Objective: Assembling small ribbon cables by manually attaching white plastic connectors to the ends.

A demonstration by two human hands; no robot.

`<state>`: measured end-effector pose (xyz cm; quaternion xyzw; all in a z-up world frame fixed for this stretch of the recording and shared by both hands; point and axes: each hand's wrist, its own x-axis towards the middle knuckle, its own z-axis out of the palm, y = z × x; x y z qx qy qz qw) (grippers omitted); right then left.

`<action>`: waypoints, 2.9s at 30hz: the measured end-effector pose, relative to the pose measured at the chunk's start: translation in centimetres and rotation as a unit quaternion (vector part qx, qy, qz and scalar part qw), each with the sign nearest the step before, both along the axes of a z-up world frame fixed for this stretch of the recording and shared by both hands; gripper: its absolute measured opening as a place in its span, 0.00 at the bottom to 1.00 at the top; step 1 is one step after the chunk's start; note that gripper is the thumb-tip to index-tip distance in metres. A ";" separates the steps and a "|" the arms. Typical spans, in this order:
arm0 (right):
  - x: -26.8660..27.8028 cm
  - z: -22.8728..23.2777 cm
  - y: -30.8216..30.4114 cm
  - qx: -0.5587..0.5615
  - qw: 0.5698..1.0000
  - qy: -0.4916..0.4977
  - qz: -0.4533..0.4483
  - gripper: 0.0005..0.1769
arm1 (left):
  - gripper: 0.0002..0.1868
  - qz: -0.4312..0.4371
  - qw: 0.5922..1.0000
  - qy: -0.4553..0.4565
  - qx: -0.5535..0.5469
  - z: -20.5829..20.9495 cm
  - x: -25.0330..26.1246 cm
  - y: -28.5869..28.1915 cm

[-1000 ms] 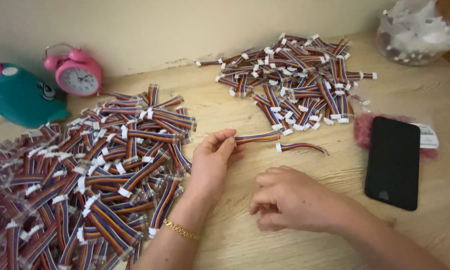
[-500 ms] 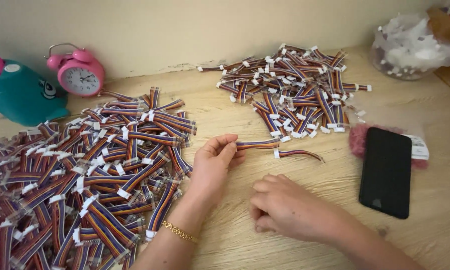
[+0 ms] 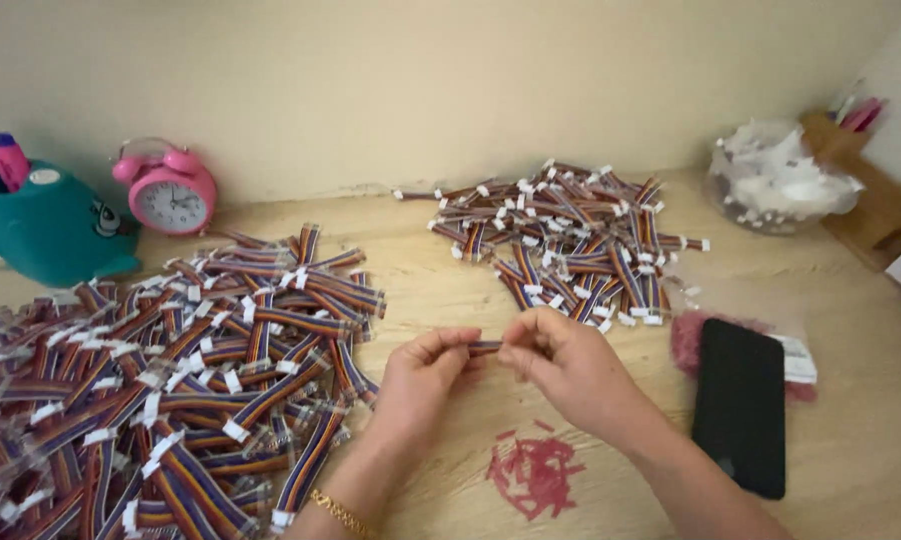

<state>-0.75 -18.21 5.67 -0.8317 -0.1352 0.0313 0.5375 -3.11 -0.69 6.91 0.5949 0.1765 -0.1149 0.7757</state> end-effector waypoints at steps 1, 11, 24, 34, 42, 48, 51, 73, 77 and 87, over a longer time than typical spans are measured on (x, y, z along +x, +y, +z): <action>0.3 1.0 0.2 0.000 1.000 -0.006 -0.001 0.06 | 0.11 -0.001 1.000 -0.006 0.000 -0.5 0.4 -0.2; 1.5 1.5 0.8 -0.209 0.972 -0.111 -0.007 0.09 | 0.08 -0.049 0.981 -0.140 0.125 -3.7 1.6 0.1; -0.1 0.8 1.2 -0.220 0.940 -0.260 -0.030 0.15 | 0.06 0.020 0.976 -0.103 -0.189 -3.9 1.2 -0.8; 0.2 1.2 0.7 -0.252 0.940 -0.231 0.009 0.14 | 0.06 -0.035 0.991 -0.054 -0.114 -2.5 0.6 -0.3; 0.0 3.0 0.7 -0.338 0.935 -0.108 0.009 0.09 | 0.14 -0.011 0.982 -0.065 -0.176 -4.2 1.4 -0.4; 0.3 0.8 0.6 -0.398 0.895 -0.200 0.012 0.11 | 0.20 -0.003 0.983 -0.044 -0.180 -3.5 0.7 -0.7; 0.2 0.3 0.6 -0.387 0.887 -0.252 0.013 0.11 | 0.19 -0.018 0.985 -0.080 -0.153 -5.5 1.2 -1.0; -0.1 1.6 0.5 -0.282 0.940 -0.192 0.024 0.12 | 0.06 -0.012 0.961 -0.013 -0.276 -6.3 1.3 -0.6; -0.1 1.6 0.4 -0.298 0.938 -0.177 0.019 0.12 | 0.06 -0.012 0.961 -0.019 -0.276 -6.6 1.3 -0.7; -0.5 1.9 1.0 -0.232 0.955 -0.186 0.002 0.09 | 0.04 0.022 0.969 -0.047 -0.242 -5.0 0.5 -1.2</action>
